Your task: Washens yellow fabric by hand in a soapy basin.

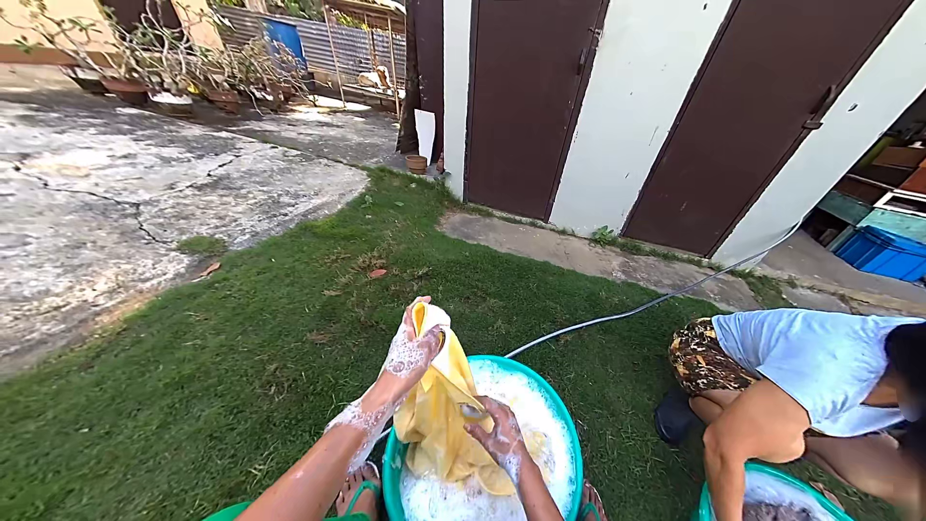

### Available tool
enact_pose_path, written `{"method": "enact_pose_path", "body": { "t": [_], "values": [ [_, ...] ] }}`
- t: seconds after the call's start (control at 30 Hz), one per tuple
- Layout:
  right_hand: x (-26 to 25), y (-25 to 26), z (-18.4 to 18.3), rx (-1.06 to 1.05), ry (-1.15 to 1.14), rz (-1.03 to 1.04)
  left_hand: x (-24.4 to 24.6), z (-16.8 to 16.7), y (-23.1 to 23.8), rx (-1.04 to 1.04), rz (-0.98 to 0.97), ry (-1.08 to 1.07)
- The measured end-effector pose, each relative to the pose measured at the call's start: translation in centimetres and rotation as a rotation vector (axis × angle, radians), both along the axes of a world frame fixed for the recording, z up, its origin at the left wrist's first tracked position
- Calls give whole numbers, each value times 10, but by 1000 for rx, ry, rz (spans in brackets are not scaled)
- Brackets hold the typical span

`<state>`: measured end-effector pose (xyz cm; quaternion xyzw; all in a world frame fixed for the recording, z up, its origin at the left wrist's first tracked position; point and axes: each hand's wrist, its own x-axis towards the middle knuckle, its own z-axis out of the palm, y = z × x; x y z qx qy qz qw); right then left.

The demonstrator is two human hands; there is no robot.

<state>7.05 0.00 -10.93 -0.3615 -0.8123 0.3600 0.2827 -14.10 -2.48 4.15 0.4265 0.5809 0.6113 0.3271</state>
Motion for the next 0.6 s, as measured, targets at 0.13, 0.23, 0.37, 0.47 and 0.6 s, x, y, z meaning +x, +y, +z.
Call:
{"method": "enact_pose_path", "body": {
  "t": [0.13, 0.23, 0.37, 0.47, 0.6],
  "values": [
    [14, 20, -24, -88, -92, -45, -6, 34, -11, 126, 39, -19],
    [27, 30, -53, -184, -203, -68, -17, 55, -18, 196, 72, -62],
    [22, 32, -55, -108, -317, -14, -33, 68, -24, 264, 117, -101],
    [18, 28, -48, -46, -187, -43, -51, 70, -28, 304, 206, -145],
    [37, 35, 3, -33, 16, -181, -88, 65, -29, 307, 320, -221]
  ]
}}
